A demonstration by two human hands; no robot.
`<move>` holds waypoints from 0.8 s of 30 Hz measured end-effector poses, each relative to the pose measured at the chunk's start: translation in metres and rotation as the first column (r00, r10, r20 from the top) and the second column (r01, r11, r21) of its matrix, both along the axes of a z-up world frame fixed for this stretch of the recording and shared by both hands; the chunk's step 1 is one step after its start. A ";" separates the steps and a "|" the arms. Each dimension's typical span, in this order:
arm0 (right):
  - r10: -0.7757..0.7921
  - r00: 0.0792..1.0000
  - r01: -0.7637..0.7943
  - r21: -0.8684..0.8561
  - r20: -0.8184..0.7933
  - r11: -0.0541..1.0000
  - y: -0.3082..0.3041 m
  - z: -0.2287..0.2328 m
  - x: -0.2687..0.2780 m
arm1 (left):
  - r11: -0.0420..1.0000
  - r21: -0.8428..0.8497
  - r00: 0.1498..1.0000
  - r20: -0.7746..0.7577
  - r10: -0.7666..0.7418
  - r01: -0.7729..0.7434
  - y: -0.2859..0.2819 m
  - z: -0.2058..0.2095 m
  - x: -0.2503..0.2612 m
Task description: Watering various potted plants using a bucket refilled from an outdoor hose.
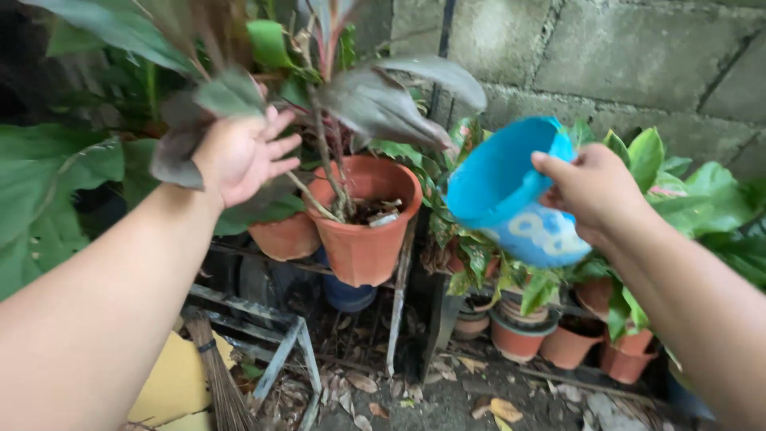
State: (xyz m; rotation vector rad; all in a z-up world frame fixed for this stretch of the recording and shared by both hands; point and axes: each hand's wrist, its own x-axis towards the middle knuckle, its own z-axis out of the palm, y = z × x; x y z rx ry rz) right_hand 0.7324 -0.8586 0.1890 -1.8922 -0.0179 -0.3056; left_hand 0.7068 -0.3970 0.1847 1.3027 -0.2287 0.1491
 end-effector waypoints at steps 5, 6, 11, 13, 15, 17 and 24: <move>0.092 0.993 -0.084 -0.110 0.077 0.990 0.048 0.035 0.031 | 0.998 -0.007 0.998 0.017 -0.068 0.068 0.009 -0.018 0.005; 0.085 0.989 -0.066 -0.152 0.118 0.986 0.058 0.040 0.034 | 0.996 -0.008 0.996 0.021 -0.085 0.085 0.010 -0.020 0.004; 0.105 0.994 -0.105 0.026 0.017 0.994 0.056 0.039 0.080 | 0.985 0.081 0.977 0.139 -0.161 0.151 0.006 -0.032 0.011; 0.142 0.986 -0.119 0.229 -0.088 0.966 0.041 0.032 0.101 | 0.974 0.123 0.945 0.245 -0.218 0.192 -0.012 -0.036 0.025; 0.158 0.960 0.002 0.571 -0.230 0.821 0.021 0.018 0.123 | 0.977 0.201 0.997 0.007 -0.076 0.073 -0.045 -0.034 0.042; 0.173 0.946 0.027 0.598 -0.274 0.801 0.010 0.006 0.115 | 0.982 0.154 0.994 0.009 -0.112 0.109 -0.039 -0.026 0.066; 0.134 0.914 0.103 0.541 -0.382 0.835 -0.057 -0.029 0.106 | 0.892 -0.172 0.907 0.026 -0.420 0.418 0.005 -0.126 0.350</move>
